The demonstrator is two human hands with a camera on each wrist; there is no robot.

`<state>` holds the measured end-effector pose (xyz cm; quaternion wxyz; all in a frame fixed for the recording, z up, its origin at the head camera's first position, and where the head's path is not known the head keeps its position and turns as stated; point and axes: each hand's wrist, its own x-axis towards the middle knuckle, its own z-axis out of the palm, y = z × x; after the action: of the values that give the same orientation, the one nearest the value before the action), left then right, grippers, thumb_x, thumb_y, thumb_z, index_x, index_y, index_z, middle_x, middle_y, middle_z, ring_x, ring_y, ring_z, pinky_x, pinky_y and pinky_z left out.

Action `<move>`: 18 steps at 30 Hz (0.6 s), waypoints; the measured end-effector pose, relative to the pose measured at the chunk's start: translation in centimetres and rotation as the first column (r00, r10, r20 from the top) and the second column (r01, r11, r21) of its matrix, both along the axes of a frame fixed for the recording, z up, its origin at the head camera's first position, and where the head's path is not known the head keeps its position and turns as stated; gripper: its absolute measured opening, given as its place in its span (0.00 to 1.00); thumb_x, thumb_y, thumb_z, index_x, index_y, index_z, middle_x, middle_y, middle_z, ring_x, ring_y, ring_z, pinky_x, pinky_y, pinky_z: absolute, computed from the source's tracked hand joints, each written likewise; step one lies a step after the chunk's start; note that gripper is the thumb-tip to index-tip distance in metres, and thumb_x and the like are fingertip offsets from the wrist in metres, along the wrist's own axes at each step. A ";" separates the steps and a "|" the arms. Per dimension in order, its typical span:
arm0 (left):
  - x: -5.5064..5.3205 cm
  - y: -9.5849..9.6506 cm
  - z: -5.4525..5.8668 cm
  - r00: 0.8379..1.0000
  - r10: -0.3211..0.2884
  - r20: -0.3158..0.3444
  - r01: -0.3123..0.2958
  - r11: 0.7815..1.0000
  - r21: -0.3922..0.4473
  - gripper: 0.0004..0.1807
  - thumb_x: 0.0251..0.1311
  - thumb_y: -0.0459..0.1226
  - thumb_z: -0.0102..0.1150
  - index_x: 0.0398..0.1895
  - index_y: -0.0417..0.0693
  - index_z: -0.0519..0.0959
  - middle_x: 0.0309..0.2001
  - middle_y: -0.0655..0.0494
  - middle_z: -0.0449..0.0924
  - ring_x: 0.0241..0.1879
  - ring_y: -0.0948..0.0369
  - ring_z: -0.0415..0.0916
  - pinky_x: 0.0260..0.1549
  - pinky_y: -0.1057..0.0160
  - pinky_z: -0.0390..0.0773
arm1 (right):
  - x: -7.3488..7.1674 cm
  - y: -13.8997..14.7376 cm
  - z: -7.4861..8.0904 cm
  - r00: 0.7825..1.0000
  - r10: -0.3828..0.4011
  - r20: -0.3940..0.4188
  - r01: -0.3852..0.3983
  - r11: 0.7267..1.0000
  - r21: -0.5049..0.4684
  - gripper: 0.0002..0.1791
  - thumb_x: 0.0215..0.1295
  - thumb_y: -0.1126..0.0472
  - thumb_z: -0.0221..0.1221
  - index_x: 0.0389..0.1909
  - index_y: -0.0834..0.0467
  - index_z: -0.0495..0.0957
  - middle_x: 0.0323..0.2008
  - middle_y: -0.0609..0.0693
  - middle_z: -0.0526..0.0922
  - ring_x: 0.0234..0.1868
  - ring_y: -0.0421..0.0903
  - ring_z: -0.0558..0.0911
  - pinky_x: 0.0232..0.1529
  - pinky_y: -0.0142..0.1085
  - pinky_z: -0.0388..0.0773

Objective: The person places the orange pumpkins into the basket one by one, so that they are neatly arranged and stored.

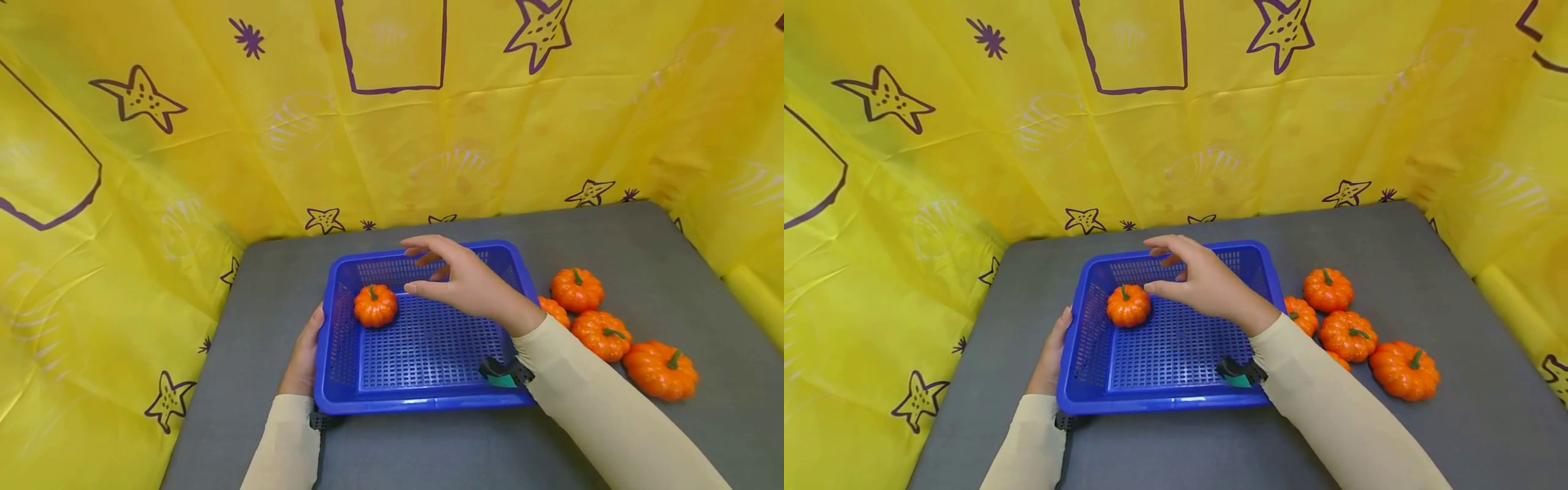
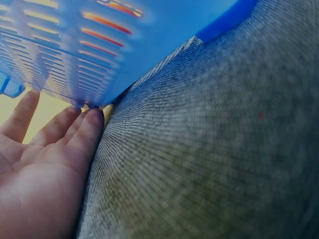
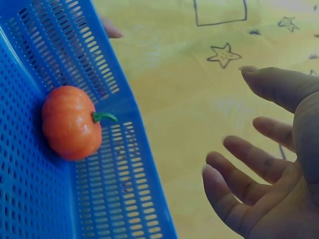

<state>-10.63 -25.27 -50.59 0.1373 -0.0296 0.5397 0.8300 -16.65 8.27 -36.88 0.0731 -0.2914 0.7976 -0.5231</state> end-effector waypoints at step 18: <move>-0.1 -0.3 -0.5 1.000 -0.005 0.001 0.005 1.000 0.011 0.36 0.81 0.64 0.49 0.86 0.68 0.61 0.72 0.48 0.75 0.61 0.50 0.80 0.58 0.49 0.82 | 1.2 4.1 0.8 0.994 -0.094 -0.057 0.091 0.995 -0.046 0.36 0.73 0.62 0.73 0.78 0.53 0.72 0.71 0.54 0.77 0.65 0.54 0.80 0.60 0.55 0.79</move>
<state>-10.68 -25.53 -51.07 0.1399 -0.0281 0.5353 0.8325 -15.47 12.36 -36.04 0.0189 -0.2709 0.8005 -0.5343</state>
